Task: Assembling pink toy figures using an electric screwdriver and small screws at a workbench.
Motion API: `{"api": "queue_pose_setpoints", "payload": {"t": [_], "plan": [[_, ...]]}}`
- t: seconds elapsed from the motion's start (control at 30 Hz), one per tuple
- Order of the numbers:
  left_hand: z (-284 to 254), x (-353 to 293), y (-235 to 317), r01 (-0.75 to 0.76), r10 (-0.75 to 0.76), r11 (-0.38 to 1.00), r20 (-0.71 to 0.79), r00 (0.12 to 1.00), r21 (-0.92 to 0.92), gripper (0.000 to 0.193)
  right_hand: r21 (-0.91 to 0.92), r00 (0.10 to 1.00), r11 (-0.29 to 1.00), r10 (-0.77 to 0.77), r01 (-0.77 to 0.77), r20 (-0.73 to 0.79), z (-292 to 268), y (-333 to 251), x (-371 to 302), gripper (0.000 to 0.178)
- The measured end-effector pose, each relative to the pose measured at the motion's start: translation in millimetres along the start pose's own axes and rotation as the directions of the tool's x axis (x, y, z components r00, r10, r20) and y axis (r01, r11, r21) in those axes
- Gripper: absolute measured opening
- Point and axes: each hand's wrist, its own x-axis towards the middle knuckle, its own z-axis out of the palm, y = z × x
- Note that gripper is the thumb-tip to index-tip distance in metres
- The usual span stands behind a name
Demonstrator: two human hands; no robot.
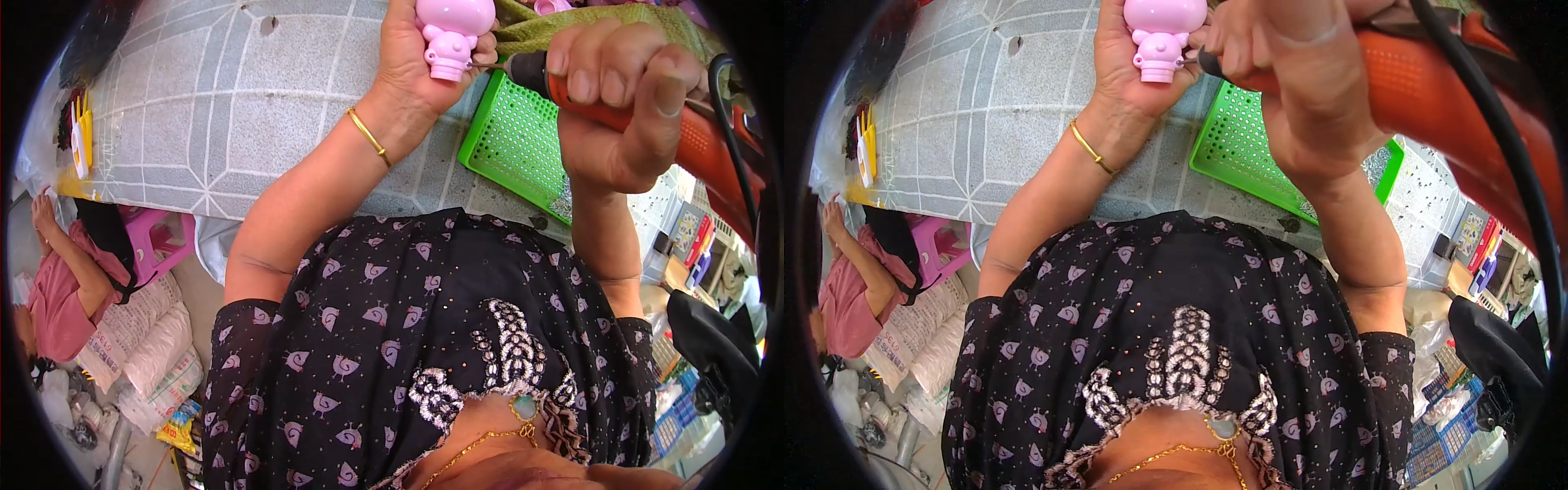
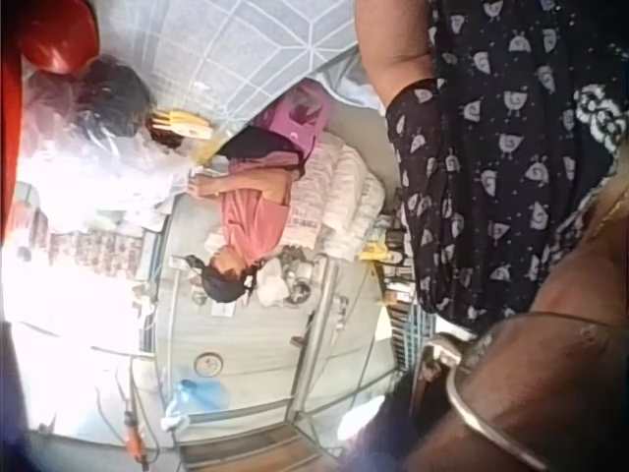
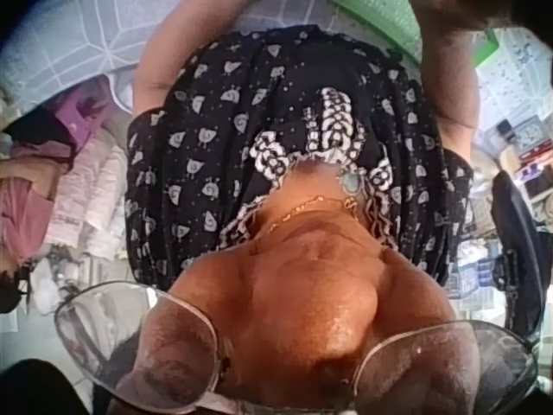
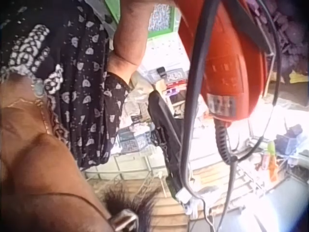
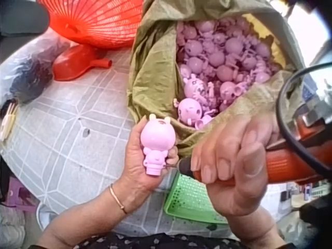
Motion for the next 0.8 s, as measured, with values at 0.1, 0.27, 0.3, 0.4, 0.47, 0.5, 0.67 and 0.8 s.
{"api": "queue_pose_setpoints", "payload": {"t": [0.1,0.27,0.3,0.4,0.47,0.5,0.67,0.8], "plan": [[-1.1,0.9,0.1,0.001,-0.003,0.999,-0.035,0.999,-0.051,0.042,-0.017,0.999,1.0,-0.002,0.002,0.039,1.6,2.1,1.6,0.013],[1.8,1.1,0.1,-0.007,0.005,1.0,-0.075,0.997,-0.025,0.039,0.04,0.999,0.999,0.001,0.0,-0.034,7.3,5.4,0.9,0.018],[2.0,0.7,0.1,-0.008,0.006,1.0,-0.075,0.997,-0.024,0.039,0.02,1.0,1.0,0.01,-0.009,-0.017,6.9,6.3,0.9,0.019],[0.8,4.8,0.0,-0.032,0.03,0.999,-0.101,0.994,-0.012,0.039,-0.01,0.979,0.998,0.062,-0.065,-0.193,39.9,-4.2,0.0,0.018],[-4.5,7.8,1.7,-0.041,0.04,0.999,-0.069,0.997,-0.01,0.04,0.098,0.881,0.988,0.149,-0.117,-0.449,59.8,-4.6,4.4,0.023],[-3.3,6.2,0.9,-0.04,0.04,0.999,-0.065,0.997,-0.003,0.04,0.195,0.948,0.973,-0.06,0.125,-0.311,41.8,8.9,13.8,0.023],[-11.4,5.2,5.1,-0.015,0.015,1.0,-0.025,1.0,-0.003,0.044,0.114,0.925,0.993,0.04,0.004,-0.379,18.4,-21.7,16.9,0.02],[-11.5,9.0,4.7,0.054,-0.051,0.997,0.045,0.998,-0.054,0.049,-0.014,0.956,1.0,0.013,-0.018,-0.294,-32.8,-18.3,0.7,0.027]]}}
